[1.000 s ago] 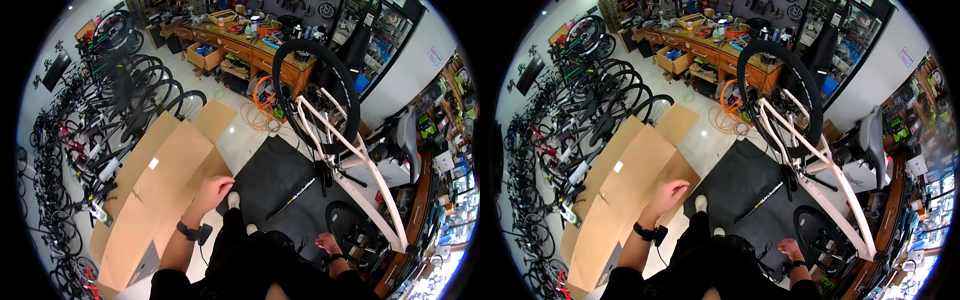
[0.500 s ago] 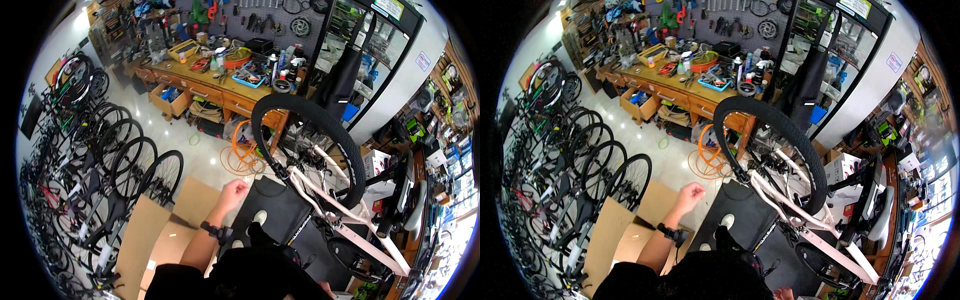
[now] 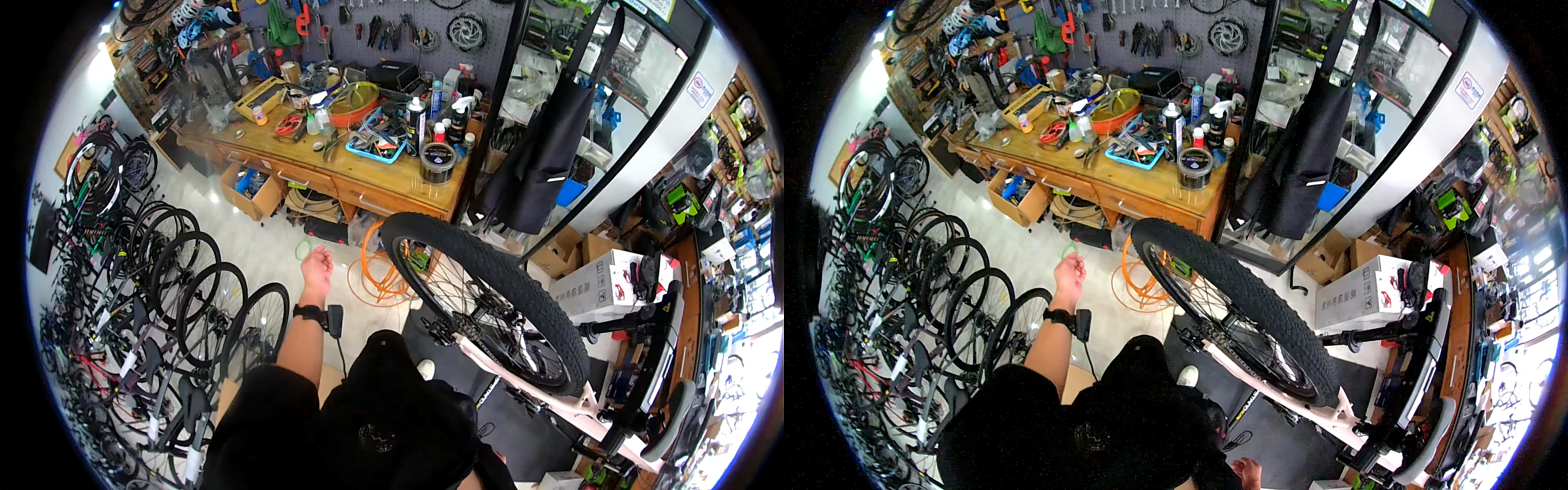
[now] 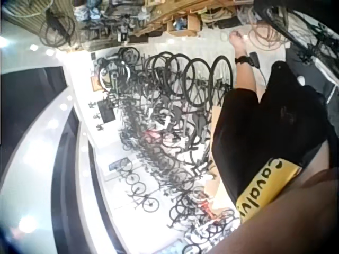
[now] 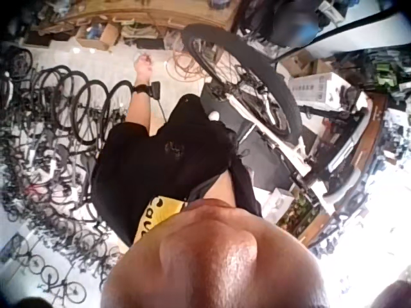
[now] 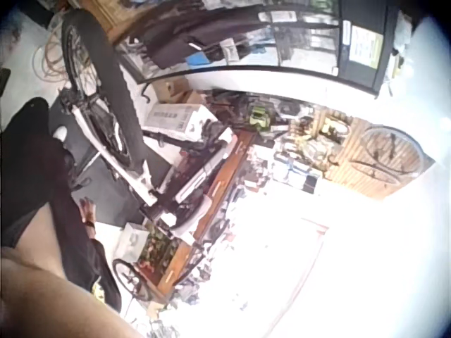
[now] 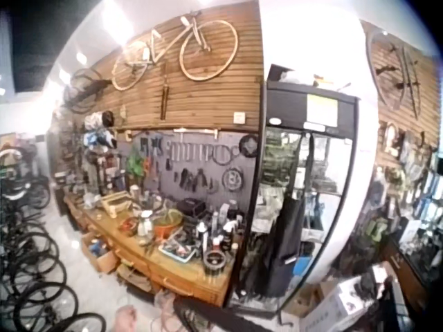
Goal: The person assembles a bicycle by using an allen key to tighten the front wheel hub, picking up cutters from a workbench, and trimming a zip tie on the brake assembly.
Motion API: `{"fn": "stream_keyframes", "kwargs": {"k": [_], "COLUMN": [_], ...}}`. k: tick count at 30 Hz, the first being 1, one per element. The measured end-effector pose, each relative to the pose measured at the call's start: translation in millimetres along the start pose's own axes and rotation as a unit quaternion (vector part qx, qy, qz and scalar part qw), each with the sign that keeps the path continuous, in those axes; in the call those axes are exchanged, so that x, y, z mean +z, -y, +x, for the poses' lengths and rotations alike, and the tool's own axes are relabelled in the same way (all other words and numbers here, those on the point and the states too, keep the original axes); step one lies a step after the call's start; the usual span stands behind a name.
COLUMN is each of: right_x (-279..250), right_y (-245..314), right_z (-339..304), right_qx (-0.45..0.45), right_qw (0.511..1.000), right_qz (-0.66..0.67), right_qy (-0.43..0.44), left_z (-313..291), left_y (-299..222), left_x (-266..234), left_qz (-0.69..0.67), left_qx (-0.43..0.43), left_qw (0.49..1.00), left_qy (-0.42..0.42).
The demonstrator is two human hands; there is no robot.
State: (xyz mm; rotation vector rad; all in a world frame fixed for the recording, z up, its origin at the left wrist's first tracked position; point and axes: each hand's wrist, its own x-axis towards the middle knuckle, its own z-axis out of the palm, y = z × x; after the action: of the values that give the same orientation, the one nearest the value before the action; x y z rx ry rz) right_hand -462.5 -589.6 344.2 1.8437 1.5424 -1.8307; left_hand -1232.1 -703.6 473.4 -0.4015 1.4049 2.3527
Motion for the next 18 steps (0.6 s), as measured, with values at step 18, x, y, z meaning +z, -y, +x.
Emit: {"fn": "stream_keyframes", "kwargs": {"k": [18], "right_x": [206.7], "right_y": [144.8], "right_z": [15.0], "right_qx": [0.170], "right_qw": [0.953], "right_qz": [0.250], "right_qy": [-0.032], "left_z": [265.8], "left_y": [-118.2], "left_x": [-9.6], "left_qz": [-0.018], "left_qx": [0.003], "left_qw": [1.000], "left_qy": [0.009]}}
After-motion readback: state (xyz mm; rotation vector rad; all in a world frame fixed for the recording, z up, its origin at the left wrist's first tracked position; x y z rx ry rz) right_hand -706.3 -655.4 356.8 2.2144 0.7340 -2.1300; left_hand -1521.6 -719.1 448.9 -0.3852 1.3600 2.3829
